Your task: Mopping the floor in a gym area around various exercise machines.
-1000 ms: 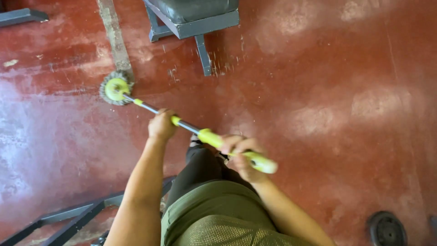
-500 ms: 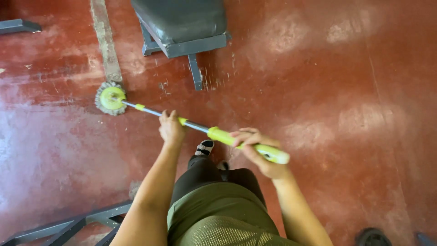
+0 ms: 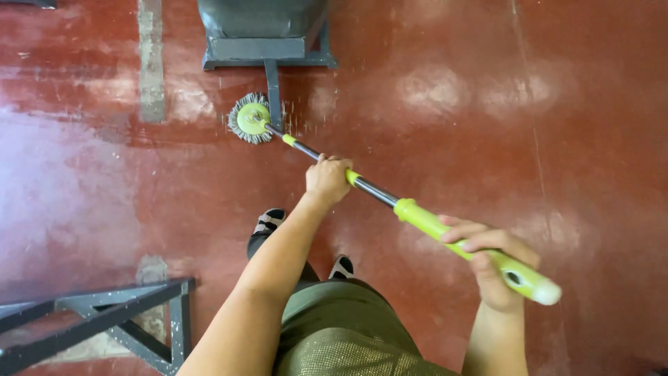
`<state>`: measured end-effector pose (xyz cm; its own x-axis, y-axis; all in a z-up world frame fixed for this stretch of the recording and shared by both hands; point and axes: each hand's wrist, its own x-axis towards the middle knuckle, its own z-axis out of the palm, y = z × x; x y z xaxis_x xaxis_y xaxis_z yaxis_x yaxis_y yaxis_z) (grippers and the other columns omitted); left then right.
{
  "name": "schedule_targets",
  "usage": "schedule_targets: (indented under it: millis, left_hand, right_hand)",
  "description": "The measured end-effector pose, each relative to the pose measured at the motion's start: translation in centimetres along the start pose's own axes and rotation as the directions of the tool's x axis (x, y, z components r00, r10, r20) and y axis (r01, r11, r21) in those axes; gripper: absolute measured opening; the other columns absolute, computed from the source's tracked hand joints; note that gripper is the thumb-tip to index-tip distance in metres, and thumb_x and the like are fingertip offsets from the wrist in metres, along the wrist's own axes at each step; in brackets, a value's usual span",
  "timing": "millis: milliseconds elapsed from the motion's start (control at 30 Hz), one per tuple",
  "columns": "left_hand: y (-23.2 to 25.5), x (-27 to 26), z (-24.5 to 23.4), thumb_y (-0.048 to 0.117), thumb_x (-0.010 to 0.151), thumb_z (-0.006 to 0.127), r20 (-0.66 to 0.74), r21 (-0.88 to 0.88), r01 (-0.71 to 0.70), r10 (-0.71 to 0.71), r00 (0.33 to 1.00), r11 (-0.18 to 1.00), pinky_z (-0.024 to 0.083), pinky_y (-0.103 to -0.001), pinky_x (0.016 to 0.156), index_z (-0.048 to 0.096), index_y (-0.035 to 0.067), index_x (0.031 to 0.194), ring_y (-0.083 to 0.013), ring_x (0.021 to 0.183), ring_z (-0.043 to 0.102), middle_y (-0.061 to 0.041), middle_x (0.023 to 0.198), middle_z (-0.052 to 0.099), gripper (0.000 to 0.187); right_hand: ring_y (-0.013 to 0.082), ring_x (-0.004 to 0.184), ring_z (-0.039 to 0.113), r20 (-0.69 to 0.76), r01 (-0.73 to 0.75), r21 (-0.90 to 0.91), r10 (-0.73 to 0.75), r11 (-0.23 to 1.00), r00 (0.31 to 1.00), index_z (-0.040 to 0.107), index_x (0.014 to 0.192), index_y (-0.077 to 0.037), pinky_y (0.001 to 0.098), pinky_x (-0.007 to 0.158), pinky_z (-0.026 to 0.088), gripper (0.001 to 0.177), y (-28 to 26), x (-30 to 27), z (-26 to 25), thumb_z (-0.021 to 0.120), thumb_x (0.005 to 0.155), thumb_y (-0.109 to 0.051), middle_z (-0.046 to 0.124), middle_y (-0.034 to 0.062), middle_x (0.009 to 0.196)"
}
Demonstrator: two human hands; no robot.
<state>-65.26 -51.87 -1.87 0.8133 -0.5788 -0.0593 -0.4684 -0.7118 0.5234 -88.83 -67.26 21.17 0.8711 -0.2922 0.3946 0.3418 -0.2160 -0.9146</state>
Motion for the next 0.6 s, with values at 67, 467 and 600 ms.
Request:
schedule_targets:
  millis: [67, 467, 600]
  left_hand:
    - [0.4, -1.3, 0.8, 0.023, 0.073, 0.079, -0.004, 0.122, -0.023, 0.023, 1.000, 0.992, 0.052, -0.039, 0.103, 0.070, 0.024, 0.089, -0.0226, 0.100, 0.070, 0.003, 0.097, 0.073, 0.019]
    - [9.0, -11.9, 2.3, 0.010, 0.067, 0.075, -0.121, -0.086, -0.008, -0.002, 0.993, 0.996, 0.050, -0.042, 0.100, 0.071, 0.015, 0.080, -0.0303, 0.085, 0.069, -0.004, 0.088, 0.073, 0.014]
    - [15.2, -12.8, 2.2, 0.006, 0.067, 0.072, -0.025, -0.139, -0.081, 0.078, 0.997, 0.987, 0.047, -0.050, 0.110, 0.075, 0.016, 0.084, -0.0315, 0.078, 0.071, -0.006, 0.085, 0.075, 0.020]
  right_hand:
    - [0.0297, 0.111, 0.073, 0.145, 0.021, 0.024, -0.024, 0.999, 0.989, 0.066, 0.098, -0.008, 0.0489, 0.113, 0.058, 0.020, -0.4, -1.0, -0.9, 0.067, 0.097, -0.028, 0.075, 0.0123, 0.106]
    - [0.0279, 0.096, 0.078, 0.102, 0.111, -0.023, -0.108, 0.994, 0.989, 0.065, 0.087, -0.009, 0.0434, 0.094, 0.064, 0.020, -7.6, -6.0, -6.4, 0.066, 0.094, -0.028, 0.075, 0.0067, 0.089]
    - [0.0165, 0.073, 0.064, 0.047, 0.291, 0.449, -0.348, 0.845, 0.936, 0.062, 0.106, -0.009, 0.0365, 0.073, 0.053, 0.047, -8.7, -8.4, -9.2, 0.064, 0.114, -0.055, 0.069, 0.0026, 0.090]
